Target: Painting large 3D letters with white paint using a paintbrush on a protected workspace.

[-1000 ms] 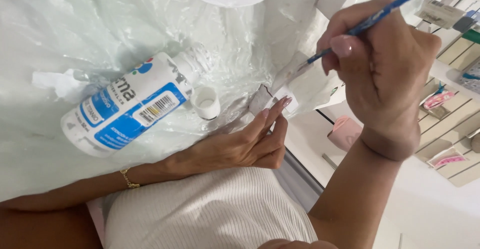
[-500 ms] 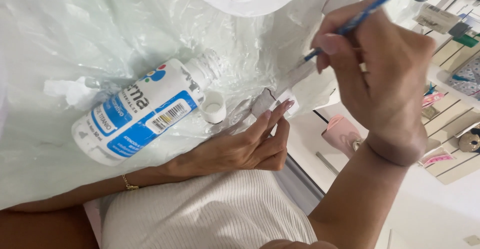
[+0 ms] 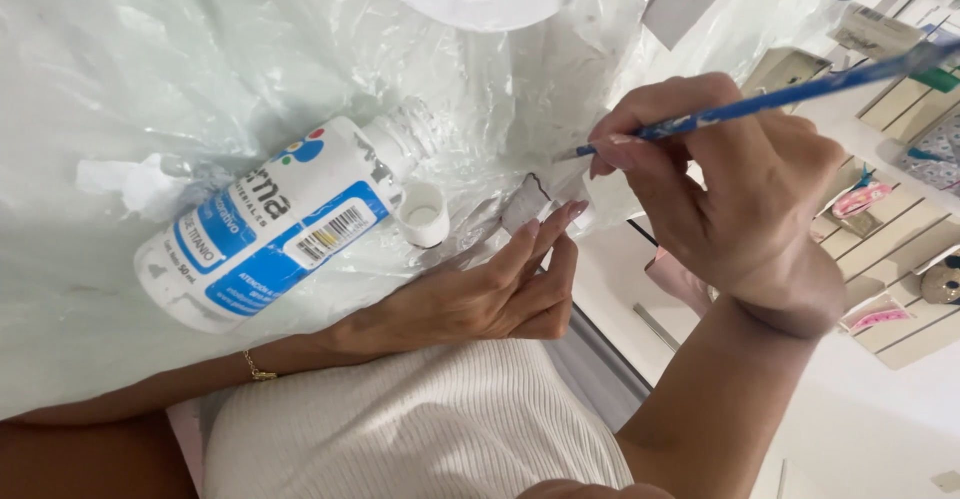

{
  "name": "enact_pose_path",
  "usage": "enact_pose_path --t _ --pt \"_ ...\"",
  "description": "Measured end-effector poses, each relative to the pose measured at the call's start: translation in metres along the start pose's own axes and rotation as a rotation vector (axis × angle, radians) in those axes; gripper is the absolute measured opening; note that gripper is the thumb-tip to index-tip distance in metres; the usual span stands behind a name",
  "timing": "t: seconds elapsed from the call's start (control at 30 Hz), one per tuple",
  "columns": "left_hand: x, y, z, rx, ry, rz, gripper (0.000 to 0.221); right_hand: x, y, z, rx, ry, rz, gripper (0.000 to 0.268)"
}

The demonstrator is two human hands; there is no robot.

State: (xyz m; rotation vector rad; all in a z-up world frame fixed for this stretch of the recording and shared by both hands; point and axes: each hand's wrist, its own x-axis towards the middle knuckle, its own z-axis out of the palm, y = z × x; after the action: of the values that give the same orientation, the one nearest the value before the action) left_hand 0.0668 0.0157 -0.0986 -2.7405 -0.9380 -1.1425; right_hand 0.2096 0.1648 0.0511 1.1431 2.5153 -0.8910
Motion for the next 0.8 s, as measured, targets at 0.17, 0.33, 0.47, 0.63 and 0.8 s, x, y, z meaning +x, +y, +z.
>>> enact_pose_path --t 0.17,0.33,0.47,0.63,0.8 --pt "-0.001 0.005 0.002 0.002 -0.003 -0.021 0.015 -0.012 0.01 0.01 0.065 0.023 -0.096 0.008" --pt "-0.002 0.009 0.003 0.005 0.01 -0.032 0.015 -0.007 -0.008 0.005 -0.026 -0.084 -0.127 0.017" --pt "-0.001 0.014 0.007 0.007 0.022 -0.049 0.014 -0.017 0.002 0.012 -0.134 0.001 -0.151 0.017" --pt "-0.001 0.01 0.004 -0.003 0.023 -0.048 0.016 -0.013 -0.009 0.007 -0.023 -0.05 -0.136 0.013" --pt "-0.001 0.009 0.004 0.001 0.028 -0.061 0.016 -0.021 -0.01 0.007 0.022 -0.061 -0.16 0.005"
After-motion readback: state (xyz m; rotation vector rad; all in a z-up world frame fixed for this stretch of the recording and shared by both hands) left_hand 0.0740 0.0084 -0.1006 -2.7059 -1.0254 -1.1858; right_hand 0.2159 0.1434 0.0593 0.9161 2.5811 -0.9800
